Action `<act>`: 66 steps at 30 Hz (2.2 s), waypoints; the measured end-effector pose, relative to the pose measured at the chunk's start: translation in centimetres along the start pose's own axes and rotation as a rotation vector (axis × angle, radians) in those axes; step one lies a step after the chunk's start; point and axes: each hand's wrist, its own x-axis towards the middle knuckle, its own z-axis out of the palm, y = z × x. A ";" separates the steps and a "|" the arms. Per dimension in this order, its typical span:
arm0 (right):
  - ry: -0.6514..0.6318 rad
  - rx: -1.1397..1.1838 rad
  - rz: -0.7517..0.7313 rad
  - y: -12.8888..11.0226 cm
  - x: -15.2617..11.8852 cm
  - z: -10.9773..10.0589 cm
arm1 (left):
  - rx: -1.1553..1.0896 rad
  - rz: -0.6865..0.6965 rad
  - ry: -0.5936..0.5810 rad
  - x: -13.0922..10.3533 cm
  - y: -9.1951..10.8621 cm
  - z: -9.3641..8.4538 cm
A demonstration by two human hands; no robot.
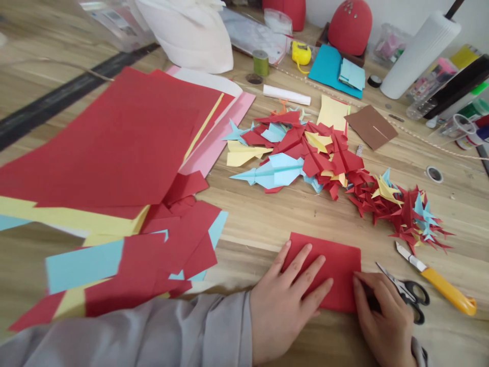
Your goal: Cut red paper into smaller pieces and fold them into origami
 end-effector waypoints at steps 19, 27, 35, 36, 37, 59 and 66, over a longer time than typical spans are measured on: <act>0.011 0.008 0.001 -0.2 0.1 0.0 | 0.034 0.057 0.000 -0.3 -0.1 -0.7; 0.017 -0.004 0.001 -0.2 0.1 0.0 | -0.018 -0.010 0.096 -0.2 0.1 -0.5; 0.044 0.003 0.021 -0.2 0.4 -0.3 | -0.020 -0.001 0.146 -0.4 0.5 -0.3; 0.048 0.003 0.018 -0.2 0.4 -0.3 | -0.022 -0.012 0.141 -0.4 0.5 -0.3; 0.050 0.002 0.012 -0.2 0.4 -0.3 | -0.026 -0.026 0.135 -0.4 0.5 -0.3; 0.046 0.008 -0.004 0.1 0.3 -0.1 | -0.036 0.004 0.129 -0.2 0.1 -0.1; 0.047 0.011 -0.012 -0.1 0.5 -0.1 | -0.066 -0.036 0.096 -0.4 0.5 -0.1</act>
